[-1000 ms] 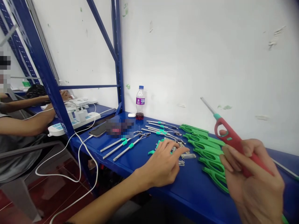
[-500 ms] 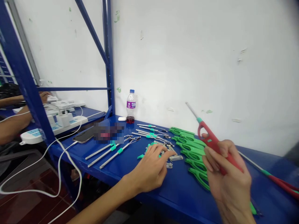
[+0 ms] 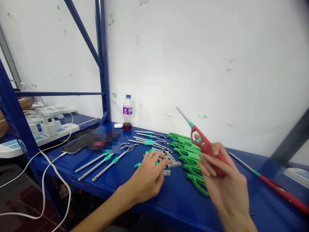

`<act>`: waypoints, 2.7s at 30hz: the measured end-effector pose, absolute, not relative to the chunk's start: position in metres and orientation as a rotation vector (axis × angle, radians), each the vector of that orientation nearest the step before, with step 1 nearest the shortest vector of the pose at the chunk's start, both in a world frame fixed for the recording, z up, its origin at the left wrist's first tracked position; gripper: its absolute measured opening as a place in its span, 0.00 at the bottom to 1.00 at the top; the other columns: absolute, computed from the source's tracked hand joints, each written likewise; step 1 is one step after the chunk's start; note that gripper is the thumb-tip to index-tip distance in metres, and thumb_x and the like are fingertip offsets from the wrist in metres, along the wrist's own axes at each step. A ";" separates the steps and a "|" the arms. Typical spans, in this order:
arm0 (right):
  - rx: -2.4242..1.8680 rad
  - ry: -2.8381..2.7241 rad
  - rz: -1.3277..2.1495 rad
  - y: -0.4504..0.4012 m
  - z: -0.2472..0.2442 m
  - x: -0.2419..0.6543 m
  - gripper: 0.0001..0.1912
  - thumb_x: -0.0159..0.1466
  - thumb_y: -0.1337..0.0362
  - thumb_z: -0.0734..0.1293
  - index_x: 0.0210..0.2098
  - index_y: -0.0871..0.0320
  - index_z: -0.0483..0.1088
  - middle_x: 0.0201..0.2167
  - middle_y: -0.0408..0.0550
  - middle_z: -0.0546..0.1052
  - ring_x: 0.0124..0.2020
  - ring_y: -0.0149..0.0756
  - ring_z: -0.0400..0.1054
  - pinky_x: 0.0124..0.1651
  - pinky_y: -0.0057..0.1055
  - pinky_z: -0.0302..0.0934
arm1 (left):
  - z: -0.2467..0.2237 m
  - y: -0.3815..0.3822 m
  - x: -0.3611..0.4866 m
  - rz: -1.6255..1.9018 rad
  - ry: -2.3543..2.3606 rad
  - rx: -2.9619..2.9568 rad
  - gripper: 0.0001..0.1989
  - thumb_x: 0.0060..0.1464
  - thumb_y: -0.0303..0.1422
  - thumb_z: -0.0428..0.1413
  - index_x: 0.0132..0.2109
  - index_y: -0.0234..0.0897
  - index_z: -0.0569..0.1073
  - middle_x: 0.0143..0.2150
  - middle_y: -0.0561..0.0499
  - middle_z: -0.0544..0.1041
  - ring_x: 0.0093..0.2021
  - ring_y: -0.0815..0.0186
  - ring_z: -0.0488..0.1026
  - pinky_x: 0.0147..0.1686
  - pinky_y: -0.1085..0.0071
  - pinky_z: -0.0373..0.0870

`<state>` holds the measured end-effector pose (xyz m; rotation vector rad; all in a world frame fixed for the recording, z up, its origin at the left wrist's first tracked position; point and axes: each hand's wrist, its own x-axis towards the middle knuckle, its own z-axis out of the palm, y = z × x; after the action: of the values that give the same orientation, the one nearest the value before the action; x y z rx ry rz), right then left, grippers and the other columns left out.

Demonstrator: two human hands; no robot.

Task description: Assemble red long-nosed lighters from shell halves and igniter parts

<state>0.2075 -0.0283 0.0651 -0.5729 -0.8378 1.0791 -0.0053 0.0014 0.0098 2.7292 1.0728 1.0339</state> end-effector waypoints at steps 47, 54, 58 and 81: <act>-1.230 -1.465 0.859 -0.035 0.067 0.220 0.24 0.65 0.38 0.73 0.42 0.54 0.77 0.08 0.33 0.60 0.12 0.26 0.51 0.19 0.25 0.46 | 0.017 0.012 -0.014 1.632 1.090 3.070 0.15 0.79 0.35 0.45 0.54 0.32 0.73 0.36 0.48 0.82 0.31 0.61 0.76 0.30 0.66 0.71; -1.049 -1.266 0.755 -0.035 0.069 0.218 0.23 0.65 0.45 0.75 0.50 0.54 0.77 0.37 0.51 0.87 0.11 0.24 0.58 0.13 0.25 0.55 | 0.020 0.006 -0.011 1.574 0.988 3.088 0.16 0.80 0.33 0.42 0.59 0.33 0.72 0.41 0.48 0.86 0.36 0.62 0.84 0.29 0.69 0.75; -0.960 -1.152 0.757 -0.034 0.068 0.221 0.19 0.65 0.49 0.77 0.48 0.53 0.76 0.33 0.47 0.86 0.13 0.24 0.60 0.13 0.22 0.55 | 0.017 0.003 -0.013 1.684 0.921 3.026 0.14 0.77 0.28 0.48 0.63 0.32 0.70 0.44 0.45 0.86 0.39 0.61 0.85 0.34 0.68 0.79; -0.841 -1.346 0.558 -0.054 0.073 0.220 0.18 0.74 0.52 0.66 0.30 0.53 0.71 0.20 0.42 0.75 0.16 0.31 0.63 0.18 0.25 0.56 | 0.039 -0.032 -0.005 1.045 0.666 2.424 0.09 0.73 0.36 0.58 0.50 0.37 0.82 0.37 0.51 0.84 0.33 0.65 0.76 0.36 0.72 0.68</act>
<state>0.2203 -0.0544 0.0734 -0.8414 -1.3461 0.5578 -0.0054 -0.0315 0.0392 2.4245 0.6665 1.0452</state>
